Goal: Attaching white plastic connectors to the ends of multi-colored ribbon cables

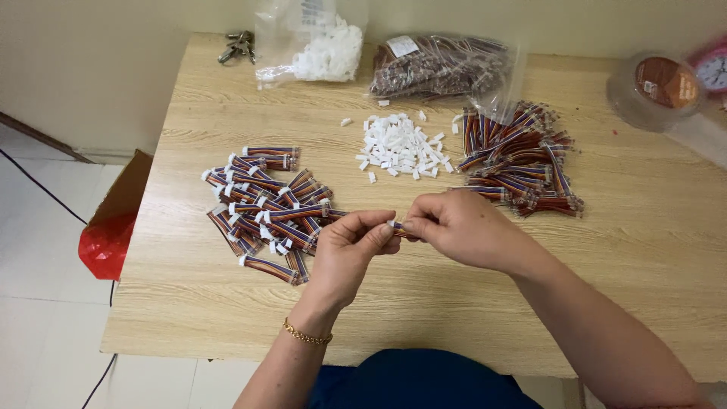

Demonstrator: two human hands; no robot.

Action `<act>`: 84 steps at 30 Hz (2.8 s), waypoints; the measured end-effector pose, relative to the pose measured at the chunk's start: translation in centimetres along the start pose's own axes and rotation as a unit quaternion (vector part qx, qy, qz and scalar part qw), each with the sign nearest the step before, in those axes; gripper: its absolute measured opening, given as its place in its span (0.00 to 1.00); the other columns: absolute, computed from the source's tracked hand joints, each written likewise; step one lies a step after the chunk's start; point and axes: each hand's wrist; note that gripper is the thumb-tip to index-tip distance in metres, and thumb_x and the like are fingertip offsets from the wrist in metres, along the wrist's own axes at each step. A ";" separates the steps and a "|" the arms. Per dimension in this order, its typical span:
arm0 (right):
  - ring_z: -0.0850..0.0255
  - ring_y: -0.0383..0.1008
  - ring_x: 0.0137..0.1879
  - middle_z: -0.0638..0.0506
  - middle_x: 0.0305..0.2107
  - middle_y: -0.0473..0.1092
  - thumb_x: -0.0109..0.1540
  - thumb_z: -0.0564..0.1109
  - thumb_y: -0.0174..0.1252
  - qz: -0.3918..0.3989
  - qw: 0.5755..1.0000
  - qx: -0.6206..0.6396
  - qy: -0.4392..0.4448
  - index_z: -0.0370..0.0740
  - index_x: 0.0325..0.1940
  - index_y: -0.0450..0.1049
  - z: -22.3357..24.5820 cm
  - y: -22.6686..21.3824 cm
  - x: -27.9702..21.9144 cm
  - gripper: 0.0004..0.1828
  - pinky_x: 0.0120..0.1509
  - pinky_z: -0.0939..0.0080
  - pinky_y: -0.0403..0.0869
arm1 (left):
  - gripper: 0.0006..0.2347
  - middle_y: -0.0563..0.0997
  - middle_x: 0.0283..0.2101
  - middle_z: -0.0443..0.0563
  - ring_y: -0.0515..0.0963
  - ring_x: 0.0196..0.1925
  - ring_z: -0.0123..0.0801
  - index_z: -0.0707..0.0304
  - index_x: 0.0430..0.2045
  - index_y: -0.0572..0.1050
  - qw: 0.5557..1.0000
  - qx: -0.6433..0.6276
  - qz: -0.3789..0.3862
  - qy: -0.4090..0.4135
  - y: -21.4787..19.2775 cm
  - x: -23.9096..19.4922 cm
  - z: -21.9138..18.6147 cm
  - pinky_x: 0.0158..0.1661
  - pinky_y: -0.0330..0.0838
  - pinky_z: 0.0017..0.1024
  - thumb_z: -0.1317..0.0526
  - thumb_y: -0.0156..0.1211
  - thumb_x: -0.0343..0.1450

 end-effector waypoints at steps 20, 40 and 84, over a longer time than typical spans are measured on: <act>0.55 0.80 0.35 0.51 0.24 0.78 0.60 0.49 0.52 0.007 1.000 -0.007 0.013 0.47 0.31 0.77 -0.3 0.7 0.3 0.10 0.43 0.56 0.75 | 0.09 0.82 0.33 0.63 0.83 0.33 0.39 0.77 0.40 0.77 1.000 0.007 -0.007 -0.012 0.2 0.3 0.3 0.37 0.82 0.36 0.71 0.59 0.68; 0.51 0.77 0.34 0.50 0.20 0.73 0.61 0.49 0.50 -0.037 0.991 -0.083 -0.103 0.48 0.28 0.72 -1.3 2.4 -0.6 0.10 0.39 0.55 0.74 | 0.08 0.82 0.30 0.62 0.83 0.30 0.36 0.77 0.37 0.78 0.999 0.038 -0.006 -0.015 0.3 -0.5 -0.7 0.35 0.83 0.34 0.73 0.62 0.66; 0.68 0.76 0.30 0.56 0.28 0.79 0.62 0.48 0.53 0.026 0.970 0.227 0.082 0.42 0.36 0.78 -1.6 3.6 1.5 0.11 0.38 0.71 0.74 | 0.09 0.82 0.26 0.51 0.75 0.29 0.25 0.67 0.35 0.83 0.954 0.276 -0.114 -0.028 -3.6 0.0 -5.5 0.32 0.71 0.22 0.63 0.62 0.65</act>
Point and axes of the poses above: each hand's wrist, its own x-axis towards the middle knuckle, its own y-axis out of the palm, z = x × y
